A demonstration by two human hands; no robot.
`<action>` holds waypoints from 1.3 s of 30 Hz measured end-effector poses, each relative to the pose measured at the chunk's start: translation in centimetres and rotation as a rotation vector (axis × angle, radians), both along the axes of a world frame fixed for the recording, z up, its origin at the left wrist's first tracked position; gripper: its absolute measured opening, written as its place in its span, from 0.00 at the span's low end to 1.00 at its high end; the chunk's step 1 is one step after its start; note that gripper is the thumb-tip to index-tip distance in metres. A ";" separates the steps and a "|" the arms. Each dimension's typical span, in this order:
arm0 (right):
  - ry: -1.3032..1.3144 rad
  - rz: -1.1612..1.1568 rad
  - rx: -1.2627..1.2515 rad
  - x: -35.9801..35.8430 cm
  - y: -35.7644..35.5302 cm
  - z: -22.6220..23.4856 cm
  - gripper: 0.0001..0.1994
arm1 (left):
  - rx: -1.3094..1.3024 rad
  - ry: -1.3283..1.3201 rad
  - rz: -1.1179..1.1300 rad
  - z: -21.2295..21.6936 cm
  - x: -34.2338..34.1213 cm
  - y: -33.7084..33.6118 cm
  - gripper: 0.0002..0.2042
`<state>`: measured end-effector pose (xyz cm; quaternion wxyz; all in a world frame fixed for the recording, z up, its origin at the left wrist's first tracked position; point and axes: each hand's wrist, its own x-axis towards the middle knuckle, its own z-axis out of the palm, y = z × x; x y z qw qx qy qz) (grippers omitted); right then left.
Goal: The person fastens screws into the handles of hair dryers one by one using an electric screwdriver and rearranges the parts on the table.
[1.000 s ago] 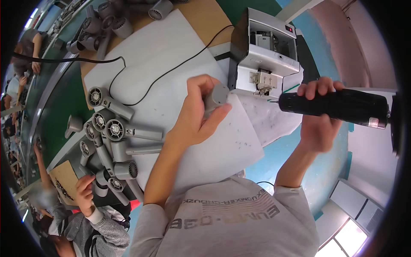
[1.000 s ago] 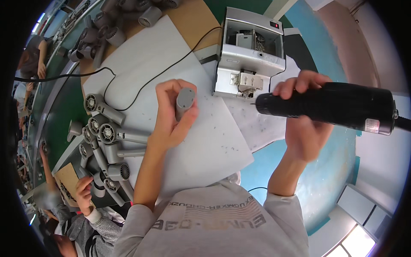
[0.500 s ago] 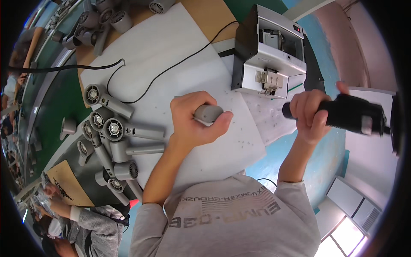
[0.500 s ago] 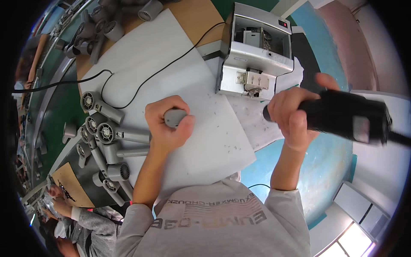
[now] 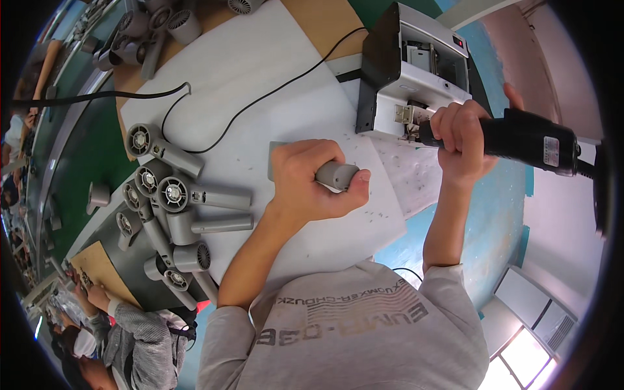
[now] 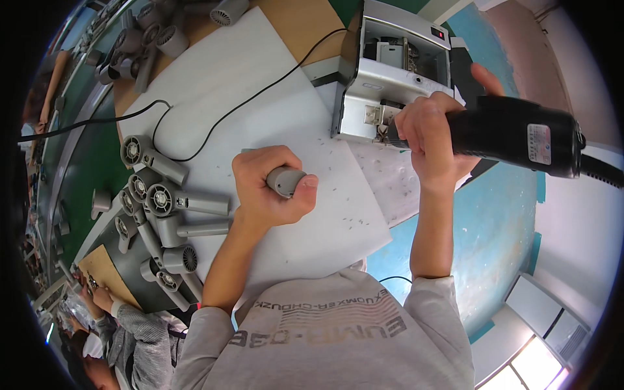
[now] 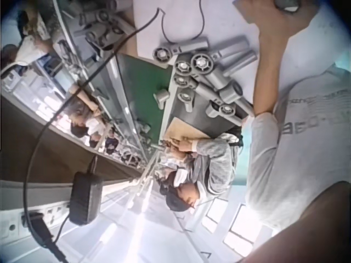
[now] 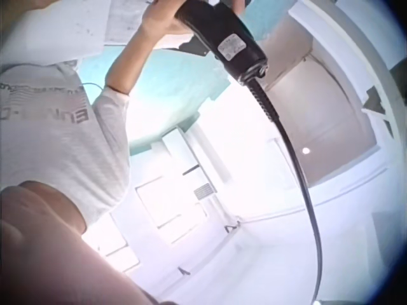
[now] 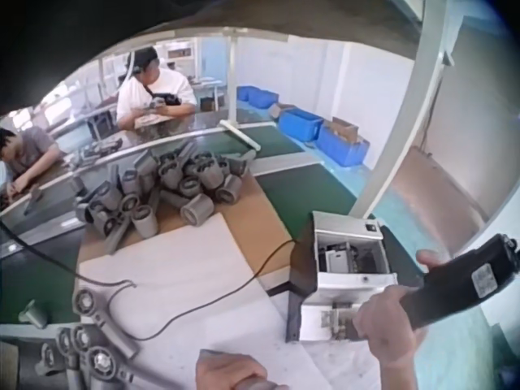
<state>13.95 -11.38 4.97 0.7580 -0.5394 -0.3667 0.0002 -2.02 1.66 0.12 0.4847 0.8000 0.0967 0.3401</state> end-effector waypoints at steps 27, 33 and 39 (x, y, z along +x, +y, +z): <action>0.313 0.269 0.446 -4.4 -1.0 7.1 0.19 | 0.093 -0.002 0.049 0.6 0.4 -0.9 0.16; 0.184 0.410 0.235 -8.8 2.1 6.6 0.30 | 0.096 0.099 0.085 0.8 -0.4 -0.4 0.18; 0.218 0.346 0.163 -9.0 2.5 6.4 0.17 | 0.126 0.097 0.077 0.9 -0.3 -0.5 0.17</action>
